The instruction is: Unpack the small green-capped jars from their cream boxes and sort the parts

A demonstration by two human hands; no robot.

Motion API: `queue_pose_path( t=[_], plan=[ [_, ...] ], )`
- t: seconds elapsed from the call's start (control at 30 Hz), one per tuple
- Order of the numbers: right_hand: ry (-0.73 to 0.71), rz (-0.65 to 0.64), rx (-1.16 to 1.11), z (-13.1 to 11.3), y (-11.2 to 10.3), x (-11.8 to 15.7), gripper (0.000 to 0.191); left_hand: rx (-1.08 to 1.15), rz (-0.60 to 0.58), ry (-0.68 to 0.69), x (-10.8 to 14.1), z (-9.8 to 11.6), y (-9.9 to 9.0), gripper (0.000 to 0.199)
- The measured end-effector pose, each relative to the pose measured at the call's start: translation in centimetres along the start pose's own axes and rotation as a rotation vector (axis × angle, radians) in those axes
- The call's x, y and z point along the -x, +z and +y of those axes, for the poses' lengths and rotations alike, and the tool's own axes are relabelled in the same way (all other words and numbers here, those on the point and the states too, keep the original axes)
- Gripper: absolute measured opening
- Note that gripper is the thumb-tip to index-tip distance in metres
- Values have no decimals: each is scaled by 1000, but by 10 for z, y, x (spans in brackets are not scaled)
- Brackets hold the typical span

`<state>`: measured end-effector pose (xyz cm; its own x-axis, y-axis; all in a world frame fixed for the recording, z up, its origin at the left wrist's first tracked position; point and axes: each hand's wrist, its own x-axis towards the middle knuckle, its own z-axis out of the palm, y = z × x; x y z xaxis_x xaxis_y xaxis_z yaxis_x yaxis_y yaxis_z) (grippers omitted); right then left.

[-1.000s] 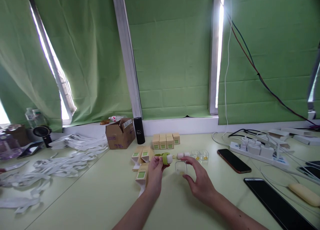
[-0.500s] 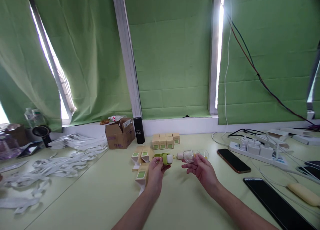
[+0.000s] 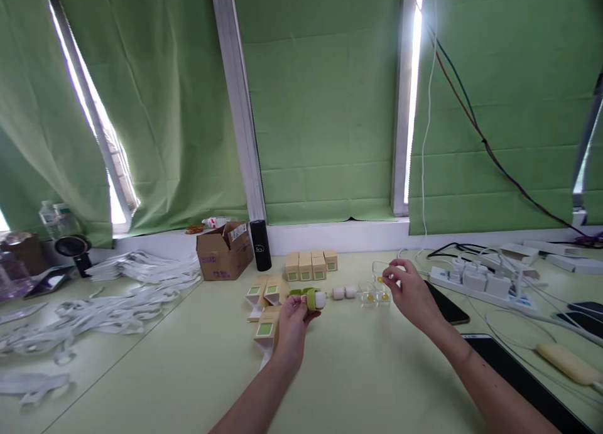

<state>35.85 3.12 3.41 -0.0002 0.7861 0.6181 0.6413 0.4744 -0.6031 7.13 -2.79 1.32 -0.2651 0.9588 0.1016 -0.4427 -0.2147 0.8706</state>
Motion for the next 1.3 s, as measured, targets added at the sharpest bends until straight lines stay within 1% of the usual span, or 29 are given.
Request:
queue_pose_path(
  t=[0.03,0.1,0.2,0.43,0.6,0.7,0.9,1.0,1.1,1.17,1.23,1.3],
  plan=[
    [9,-64,122,6,-4,-2,20,-4,0,5,0,0,0,52],
    [53,-196,268,15,-10,-4,19,-12,-5,12,1,0,0,52],
    [96,-288,325,25,-11,-3,20,-23,-13,15,2,1,0,50],
    [140,-363,398,41,4,5,20,-19,-15,0,1,2,-1,49],
    [124,-366,426,56,15,3,18,-21,-20,3,1,3,0,48],
    [107,-356,436,60,19,3,19,-22,-18,5,2,4,1,49],
    [63,-333,452,55,20,7,19,-25,-23,7,3,5,3,48],
    [48,-305,476,46,16,9,22,-28,-26,10,4,5,3,46],
    [22,-264,509,32,12,10,25,-32,-25,13,4,5,2,43],
    [-56,-236,531,22,11,12,24,-34,-22,13,4,5,2,43],
    [-198,-222,560,13,13,15,24,-38,-23,12,4,5,2,44],
    [-297,-236,584,8,18,19,27,-41,-24,10,4,5,2,45]
  ],
)
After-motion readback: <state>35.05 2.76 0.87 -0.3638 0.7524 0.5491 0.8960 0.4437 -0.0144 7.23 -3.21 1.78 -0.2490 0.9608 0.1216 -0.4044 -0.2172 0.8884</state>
